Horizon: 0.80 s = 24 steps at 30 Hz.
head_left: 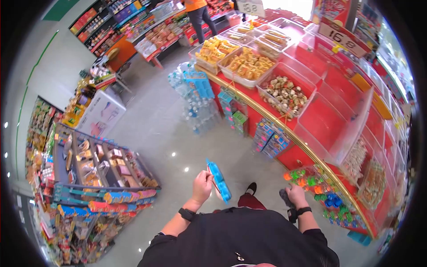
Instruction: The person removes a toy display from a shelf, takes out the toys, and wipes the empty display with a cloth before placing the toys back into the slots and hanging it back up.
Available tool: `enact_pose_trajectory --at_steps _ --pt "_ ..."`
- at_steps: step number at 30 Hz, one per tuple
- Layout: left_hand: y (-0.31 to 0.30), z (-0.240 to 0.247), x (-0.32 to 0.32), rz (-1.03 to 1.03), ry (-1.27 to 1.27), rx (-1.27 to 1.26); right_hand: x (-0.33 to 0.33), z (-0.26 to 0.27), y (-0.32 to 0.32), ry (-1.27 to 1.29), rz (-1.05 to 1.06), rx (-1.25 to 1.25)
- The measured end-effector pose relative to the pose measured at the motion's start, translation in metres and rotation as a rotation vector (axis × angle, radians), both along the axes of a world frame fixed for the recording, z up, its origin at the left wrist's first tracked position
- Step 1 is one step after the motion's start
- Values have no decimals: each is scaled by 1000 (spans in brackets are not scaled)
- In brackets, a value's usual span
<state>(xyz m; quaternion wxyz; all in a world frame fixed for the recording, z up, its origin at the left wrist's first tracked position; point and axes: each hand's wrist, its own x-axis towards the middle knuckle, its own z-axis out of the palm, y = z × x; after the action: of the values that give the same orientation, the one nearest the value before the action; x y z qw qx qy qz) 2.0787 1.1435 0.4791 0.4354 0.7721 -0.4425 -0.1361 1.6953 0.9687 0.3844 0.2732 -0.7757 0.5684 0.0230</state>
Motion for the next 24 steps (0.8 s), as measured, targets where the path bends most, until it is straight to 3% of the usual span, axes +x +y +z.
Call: enact_pose_trajectory --at_steps 5,10,12,17,22,24 --pt "-34 -4 19 90 -34 23 90 11 -104 -194 176 -42" --pt "-80 -5 51 122 22 3 196 35 -165 -456 290 40" --pt "-99 -4 62 130 42 19 233 47 -184 -428 325 57" --pt "-140 -23 88 73 109 -18 321 53 -231 -396 244 149" --pt "-174 -44 126 -49 120 -21 402 18 -278 -346 147 152" --pt "-178 -57 138 -57 201 -11 439 13 -297 -389 -15 201"
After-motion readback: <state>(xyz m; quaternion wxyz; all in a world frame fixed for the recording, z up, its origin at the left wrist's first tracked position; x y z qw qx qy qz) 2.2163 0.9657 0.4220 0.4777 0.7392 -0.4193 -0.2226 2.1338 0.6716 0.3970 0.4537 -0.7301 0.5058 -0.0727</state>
